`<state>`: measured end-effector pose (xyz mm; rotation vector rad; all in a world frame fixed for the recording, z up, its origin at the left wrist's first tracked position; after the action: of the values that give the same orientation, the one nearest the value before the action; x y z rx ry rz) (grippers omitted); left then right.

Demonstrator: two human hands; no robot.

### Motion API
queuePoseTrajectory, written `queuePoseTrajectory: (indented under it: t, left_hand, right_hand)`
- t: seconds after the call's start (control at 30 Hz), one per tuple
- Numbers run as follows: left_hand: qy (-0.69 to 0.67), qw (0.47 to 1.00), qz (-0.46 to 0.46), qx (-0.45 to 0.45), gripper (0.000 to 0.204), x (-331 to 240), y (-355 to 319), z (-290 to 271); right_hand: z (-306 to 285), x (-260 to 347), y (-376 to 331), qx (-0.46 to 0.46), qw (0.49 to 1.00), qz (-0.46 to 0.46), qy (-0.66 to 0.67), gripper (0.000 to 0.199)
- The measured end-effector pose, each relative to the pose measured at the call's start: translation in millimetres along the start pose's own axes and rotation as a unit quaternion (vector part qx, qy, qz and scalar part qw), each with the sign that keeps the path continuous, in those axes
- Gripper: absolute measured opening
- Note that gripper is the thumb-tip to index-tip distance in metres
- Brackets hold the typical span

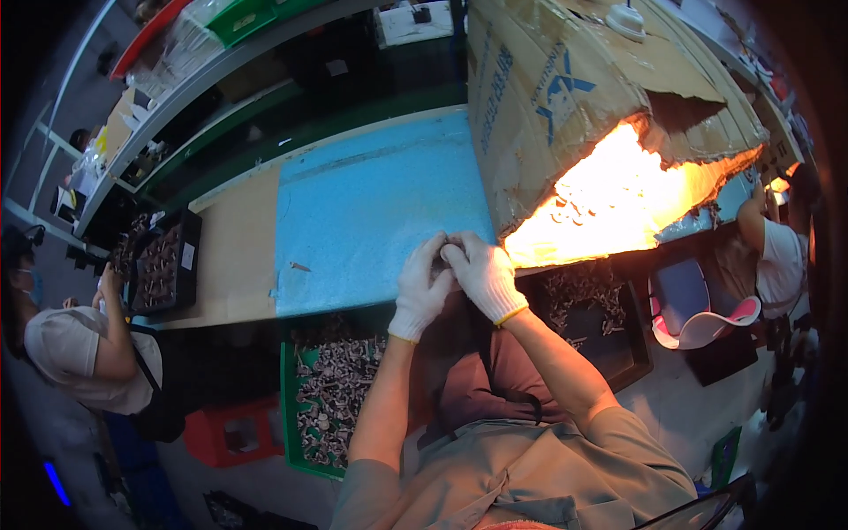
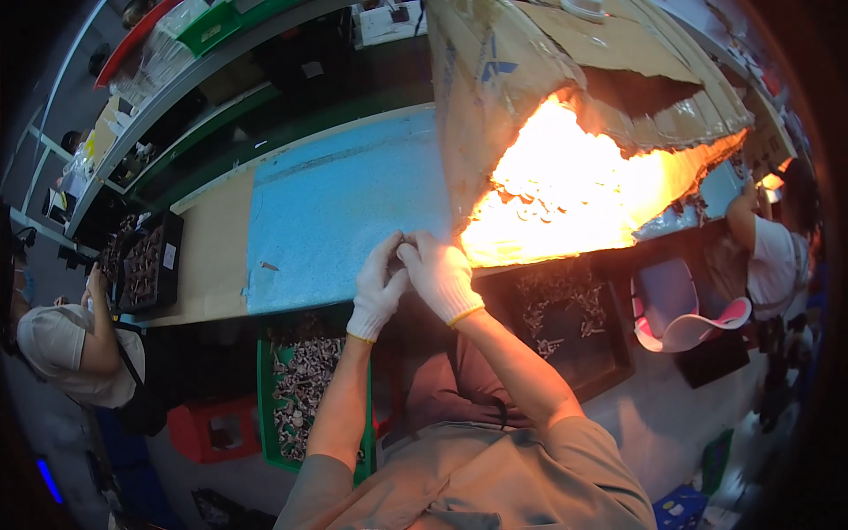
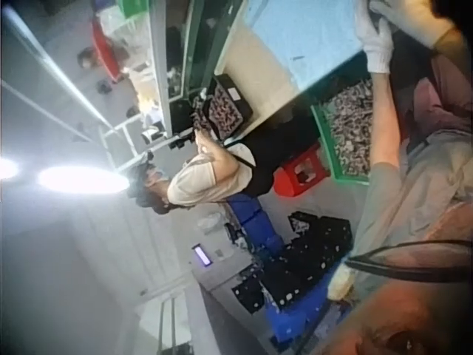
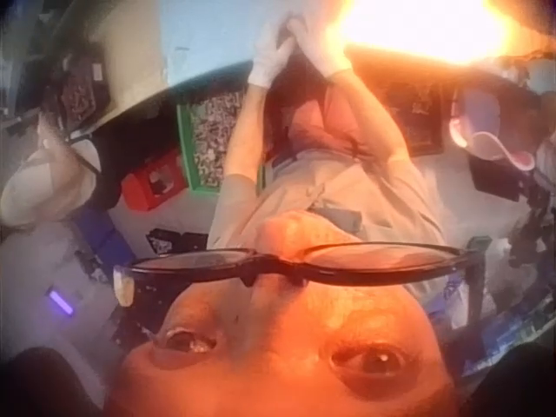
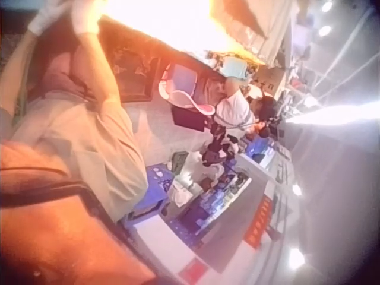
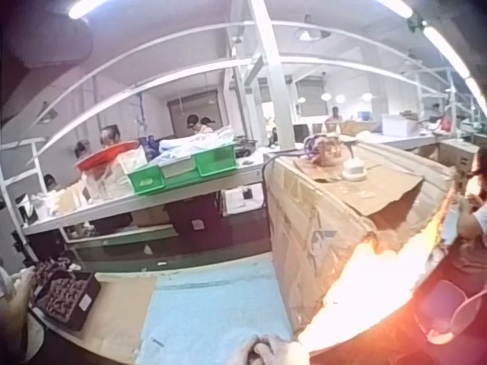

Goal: The person assembles small plastic and metal components by hand, taking parts from a cardboard box and placing the finished work in a green plastic tray.

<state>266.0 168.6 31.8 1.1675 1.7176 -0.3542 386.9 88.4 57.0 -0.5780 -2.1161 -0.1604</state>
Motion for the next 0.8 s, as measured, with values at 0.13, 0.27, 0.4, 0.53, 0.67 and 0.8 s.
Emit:
queuePoseTrajectory:
  t: [0.13,0.27,0.4,0.53,0.67,0.8]
  left_hand:
    - [-0.024,1.0,0.003,-0.012,0.053,3.5,4.4,-0.7]
    - [0.019,0.999,-0.015,-0.044,0.043,-3.0,2.0,-3.7]
    - [-0.005,0.999,-0.036,-0.036,0.041,0.5,-2.0,-0.7]
    - [0.042,0.998,-0.021,-0.042,0.035,-3.4,3.2,7.2]
    - [0.052,0.994,-0.082,-0.043,0.036,-5.1,4.4,5.4]
    - [-0.045,0.992,-0.108,-0.052,0.042,-4.1,4.3,1.2]
  right_hand:
    - [-18.6,15.3,-45.4,-0.032,0.992,-0.103,0.066,0.024]
    - [-33.2,-59.2,-105.5,0.006,0.997,-0.082,0.008,0.018]
    - [-85.5,-237.4,-149.9,-0.017,0.95,0.253,-0.184,0.046]
    - [-50.1,-354.3,-203.1,0.144,0.893,0.345,-0.251,0.072]
    - [3.7,-350.2,-213.6,0.119,0.932,0.24,-0.242,0.043]
    - [-8.0,-359.6,-211.2,0.122,0.911,0.362,-0.156,0.052]
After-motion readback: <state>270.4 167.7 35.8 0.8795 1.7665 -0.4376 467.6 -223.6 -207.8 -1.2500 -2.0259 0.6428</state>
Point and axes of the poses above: each hand's wrist, its own y-axis towards the middle knuckle, its own z-axis out of the palm, x = y × z, the point moved 7 cm from there along y, towards the middle knuckle, and after that the axes turned 15 degrees about x, right-handed, at the moved point
